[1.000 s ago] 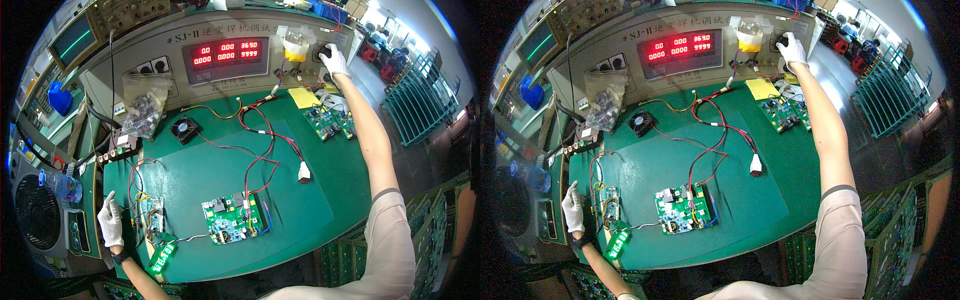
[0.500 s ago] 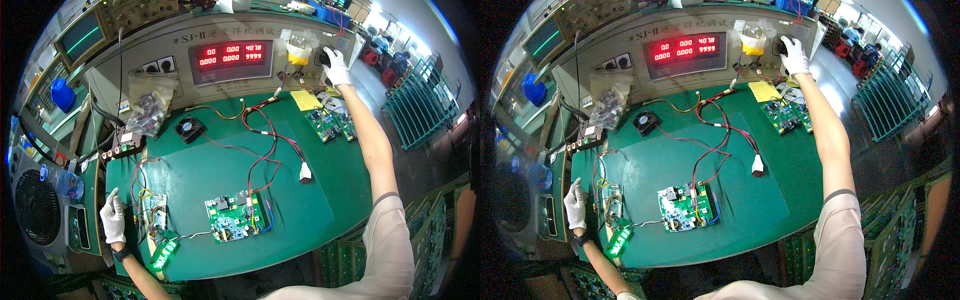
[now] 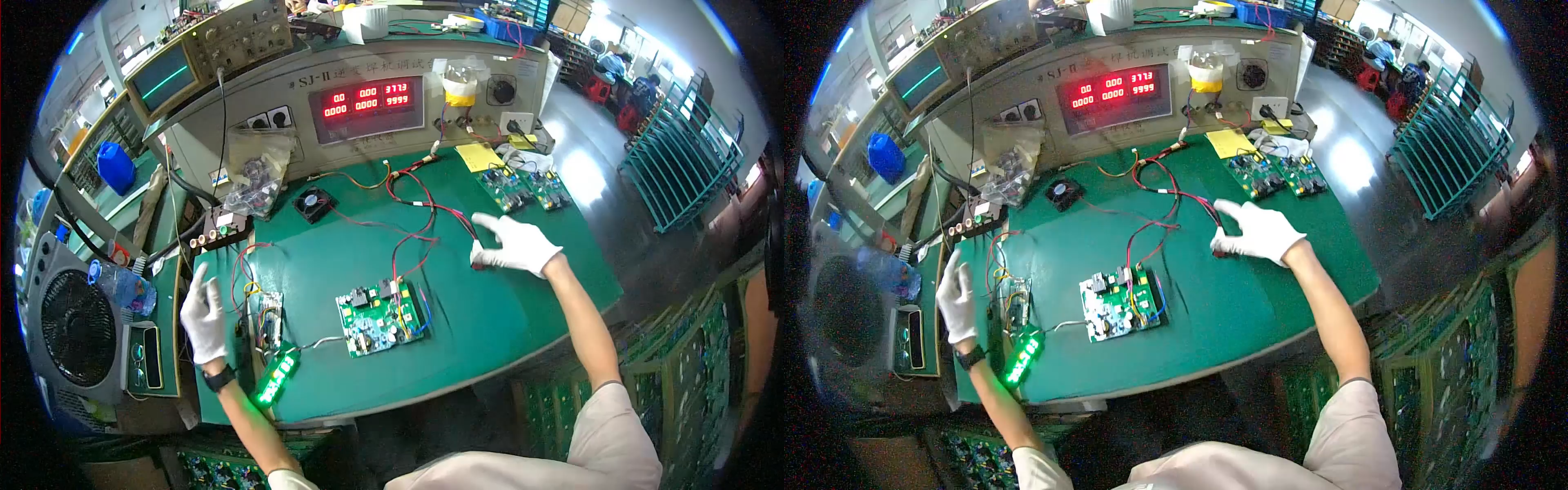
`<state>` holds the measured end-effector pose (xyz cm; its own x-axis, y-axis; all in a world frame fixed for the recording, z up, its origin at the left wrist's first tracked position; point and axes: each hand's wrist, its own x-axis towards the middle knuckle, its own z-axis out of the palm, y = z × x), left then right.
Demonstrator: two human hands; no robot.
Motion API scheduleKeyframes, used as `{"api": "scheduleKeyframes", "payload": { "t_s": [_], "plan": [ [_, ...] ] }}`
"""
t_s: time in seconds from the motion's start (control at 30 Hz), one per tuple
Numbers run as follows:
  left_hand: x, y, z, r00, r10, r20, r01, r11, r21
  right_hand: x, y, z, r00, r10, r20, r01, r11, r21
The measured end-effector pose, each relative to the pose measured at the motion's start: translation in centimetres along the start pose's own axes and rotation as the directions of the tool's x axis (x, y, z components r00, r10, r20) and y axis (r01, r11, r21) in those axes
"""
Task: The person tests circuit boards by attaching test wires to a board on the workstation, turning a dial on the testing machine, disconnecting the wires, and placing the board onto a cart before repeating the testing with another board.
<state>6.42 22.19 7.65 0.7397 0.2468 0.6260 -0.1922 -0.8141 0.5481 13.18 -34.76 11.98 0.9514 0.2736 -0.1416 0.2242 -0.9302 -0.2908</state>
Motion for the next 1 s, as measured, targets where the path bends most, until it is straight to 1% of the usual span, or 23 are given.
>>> {"api": "scheduleKeyframes", "payload": {
  "t_s": [0.03,0.07,0.1,0.13,0.17,0.2,0.23,0.3,0.33,0.37,0.43,0.5,0.53,0.57,0.6,0.63,0.7,0.73,0.83,0.87,0.9,0.93,1.0],
  "plan": [
    [0.6,2.8,-0.1,0.986,-0.08,0.145,0.091,0.993,-0.074,-0.3,0.7,1.3,0.997,-0.04,0.064,0.043,0.998,-0.046],
    [0.9,3.2,1.2,0.979,-0.025,0.203,0.066,0.978,-0.2,-0.6,0.9,2.5,0.999,-0.037,0.029,0.037,0.999,-0.011],
    [1.5,6.0,1.8,0.949,0.026,0.313,0.068,0.956,-0.286,-0.9,1.0,3.7,0.999,-0.031,-0.007,0.031,0.999,0.024],
    [2.0,7.1,2.7,0.9,0.037,0.434,0.063,0.975,-0.213,-0.9,1.5,4.7,0.999,-0.029,-0.014,0.03,0.999,0.028],
    [2.4,8.9,3.2,0.846,0.141,0.515,-0.04,0.978,-0.203,-0.7,2.3,5.5,0.993,-0.064,-0.098,0.078,0.987,0.143],
    [3.2,10.9,3.2,0.747,0.136,0.65,-0.101,0.991,-0.091,-0.7,3.0,6.2,0.98,-0.087,-0.181,0.132,0.959,0.252],
    [3.4,11.6,4.0,0.745,0.14,0.652,-0.104,0.99,-0.094,-0.8,3.2,6.5,0.98,-0.083,-0.183,0.129,0.959,0.254],
    [3.1,12.1,5.7,0.583,0.228,0.78,-0.106,0.973,-0.206,-0.7,3.6,7.6,0.964,-0.007,-0.267,0.154,0.83,0.536],
    [2.6,12.5,6.1,0.582,0.227,0.781,-0.108,0.973,-0.203,-0.4,3.8,8.2,0.96,-0.014,-0.281,0.202,0.728,0.656],
    [2.0,13.0,6.5,0.557,0.222,0.8,-0.122,0.975,-0.185,-0.2,4.0,8.8,0.96,-0.015,-0.279,0.202,0.726,0.657],
    [0.4,14.1,6.8,0.531,0.215,0.819,-0.144,0.976,-0.162,0.1,3.9,9.3,0.939,-0.045,-0.34,0.3,0.591,0.749],
    [-1.7,14.5,7.1,0.556,0.267,0.787,-0.227,0.96,-0.165,0.2,3.8,9.1,0.943,-0.035,-0.33,0.29,0.569,0.769],
    [-2.5,14.8,7.4,0.554,0.258,0.792,-0.28,0.953,-0.115,0.0,3.8,8.9,0.957,-0.007,-0.289,0.255,0.491,0.833],
    [-3.0,14.9,7.6,0.549,0.252,0.797,-0.276,0.955,-0.112,-0.2,3.8,8.7,0.97,0.016,-0.243,0.216,0.407,0.888],
    [-3.4,15.3,7.6,0.547,0.254,0.798,-0.3,0.949,-0.097,-0.2,3.8,8.4,0.979,0.017,-0.205,0.184,0.373,0.91],
    [-3.8,15.5,7.6,0.546,0.256,0.798,-0.32,0.944,-0.084,-0.2,3.5,8.3,0.98,0.016,-0.196,0.177,0.373,0.911],
    [-4.4,15.5,8.1,0.542,0.263,0.798,-0.344,0.936,-0.075,-0.2,3.2,8.5,0.979,0.076,-0.19,0.124,0.517,0.847],
    [-4.5,15.5,8.1,0.539,0.239,0.807,-0.342,0.938,-0.05,0.1,3.4,8.7,0.977,0.079,-0.196,0.121,0.549,0.827],
    [-4.9,15.6,8.0,0.537,0.215,0.815,-0.316,0.948,-0.042,0.3,4.4,9.3,0.98,0.032,-0.199,0.154,0.514,0.844],
    [-5.0,15.6,8.0,0.557,0.231,0.798,-0.327,0.944,-0.045,0.6,4.7,9.6,0.982,0.04,-0.186,0.143,0.491,0.859],
    [-5.1,15.6,8.1,0.577,0.245,0.779,-0.334,0.941,-0.049,0.0,3.5,9.0,0.975,0.054,-0.214,0.149,0.555,0.819],
    [-4.9,15.9,8.0,0.557,0.226,0.799,-0.307,0.95,-0.055,0.2,3.7,9.5,0.97,0.051,-0.238,0.171,0.553,0.815],
    [-5.1,15.7,8.2,0.572,0.259,0.778,-0.308,0.947,-0.09,0.5,3.9,9.5,0.968,0.027,-0.248,0.198,0.522,0.829]
  ]
}}
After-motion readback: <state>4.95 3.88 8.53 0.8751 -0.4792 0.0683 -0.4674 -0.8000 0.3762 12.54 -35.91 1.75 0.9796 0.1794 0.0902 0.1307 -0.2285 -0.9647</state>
